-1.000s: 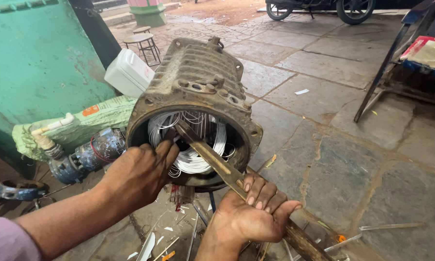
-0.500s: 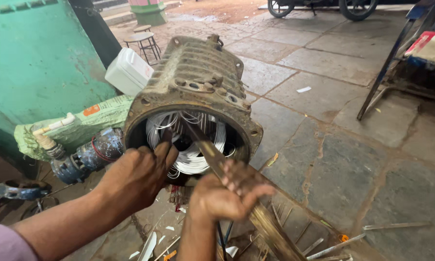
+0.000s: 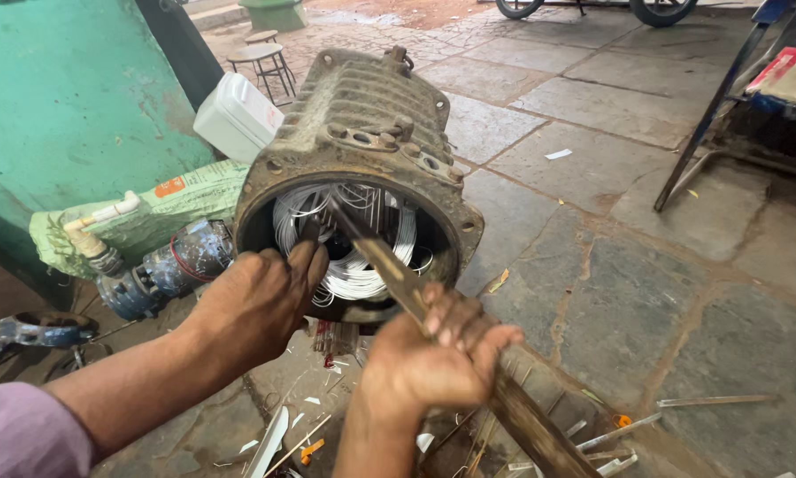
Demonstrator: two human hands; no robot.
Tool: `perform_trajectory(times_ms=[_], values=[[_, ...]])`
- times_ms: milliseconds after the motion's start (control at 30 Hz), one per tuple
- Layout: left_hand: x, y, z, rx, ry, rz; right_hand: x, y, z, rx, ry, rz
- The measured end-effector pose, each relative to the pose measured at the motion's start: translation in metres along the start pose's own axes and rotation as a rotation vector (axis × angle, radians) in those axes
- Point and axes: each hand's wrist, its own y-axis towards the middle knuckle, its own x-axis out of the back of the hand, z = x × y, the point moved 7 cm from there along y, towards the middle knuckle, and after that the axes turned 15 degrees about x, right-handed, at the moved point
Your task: The person feeds loops of white winding wire into the slots of an electric motor stator mounted on a stand, pressing the coils down by hand. They then use a wooden wedge stick to pack and seat the wire coils inside the stator housing.
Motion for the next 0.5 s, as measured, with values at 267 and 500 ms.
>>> perform_trajectory(times_ms=[267, 500], values=[[0.010, -0.004, -0.004, -0.028, 0.103, -0.055, -0.010, 0.017, 0.036, -0.124, 0.026, 0.042], [0.001, 0.006, -0.004, -0.022, 0.021, 0.055, -0.027, 0.011, 0.012, 0.142, -0.013, 0.271]])
